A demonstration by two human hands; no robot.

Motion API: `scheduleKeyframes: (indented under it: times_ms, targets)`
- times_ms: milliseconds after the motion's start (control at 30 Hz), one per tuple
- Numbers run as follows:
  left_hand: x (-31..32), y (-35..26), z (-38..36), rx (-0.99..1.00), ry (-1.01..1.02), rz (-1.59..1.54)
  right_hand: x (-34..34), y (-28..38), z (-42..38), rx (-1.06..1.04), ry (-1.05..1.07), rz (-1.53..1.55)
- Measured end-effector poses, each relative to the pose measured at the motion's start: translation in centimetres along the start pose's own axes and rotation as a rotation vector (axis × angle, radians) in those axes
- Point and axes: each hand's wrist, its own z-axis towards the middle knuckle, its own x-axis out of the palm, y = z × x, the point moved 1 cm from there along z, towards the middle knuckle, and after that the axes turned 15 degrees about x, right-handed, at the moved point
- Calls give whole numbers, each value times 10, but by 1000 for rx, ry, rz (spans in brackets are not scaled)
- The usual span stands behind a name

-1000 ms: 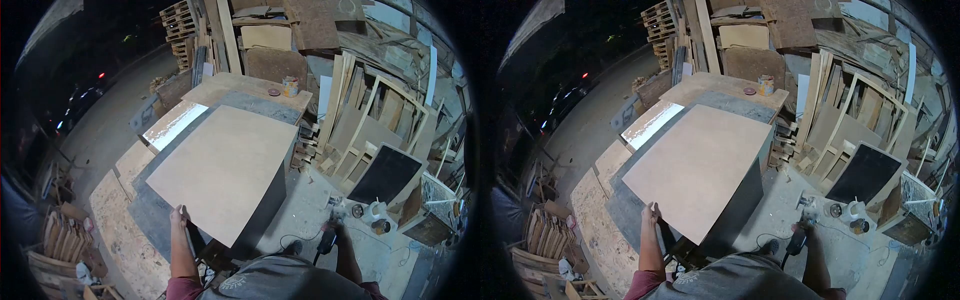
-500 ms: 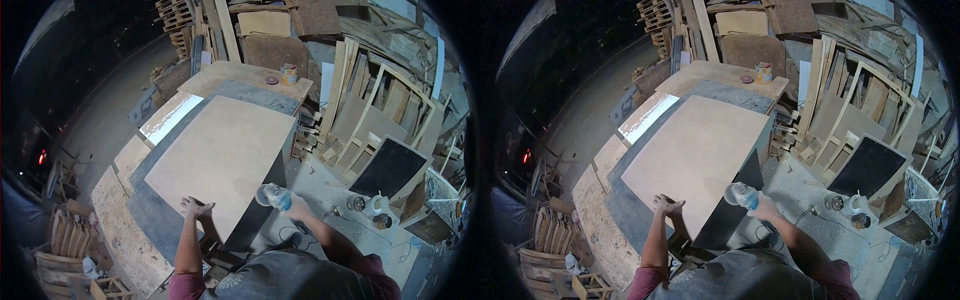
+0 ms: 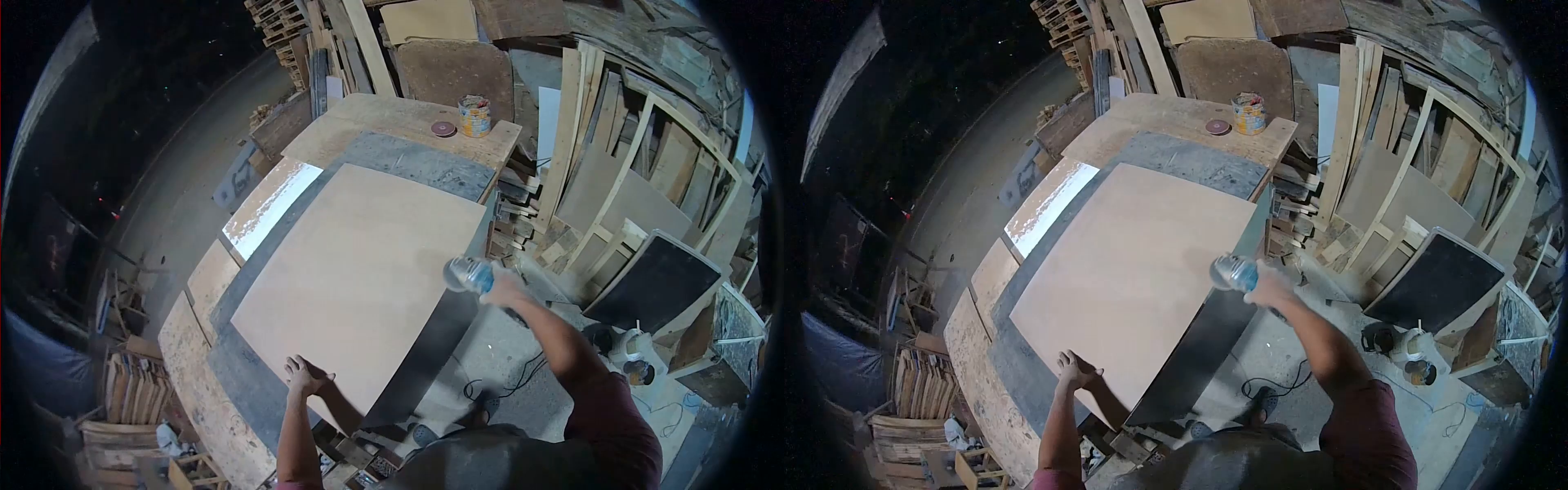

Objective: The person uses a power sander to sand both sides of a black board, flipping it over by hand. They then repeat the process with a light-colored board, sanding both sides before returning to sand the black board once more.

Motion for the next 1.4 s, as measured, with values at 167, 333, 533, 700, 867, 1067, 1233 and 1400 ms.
scheduleKeyframes:
  times_ms: [167,333,533,700,867,1067,1233,1400]
  targets:
    - [3,6,1,26,-3,16,-41,-17,82,66,-206,103]
    - [-2,2,2,37,13,38,-62,-37,145,109,-108,240]
    - [-3,2,3,46,15,49,-68,-32,149,168,-74,165]
    - [-2,5,1,99,-27,57,-36,-18,109,66,-129,106]
    - [2,12,4,126,-35,99,-13,7,34,63,-67,34]
    - [-16,2,-20,157,23,79,34,41,-60,75,-21,-37]
    - [-10,33,-27,337,0,81,87,61,-127,21,11,-16]
    - [-11,71,-21,475,21,135,125,81,-196,-104,43,162]
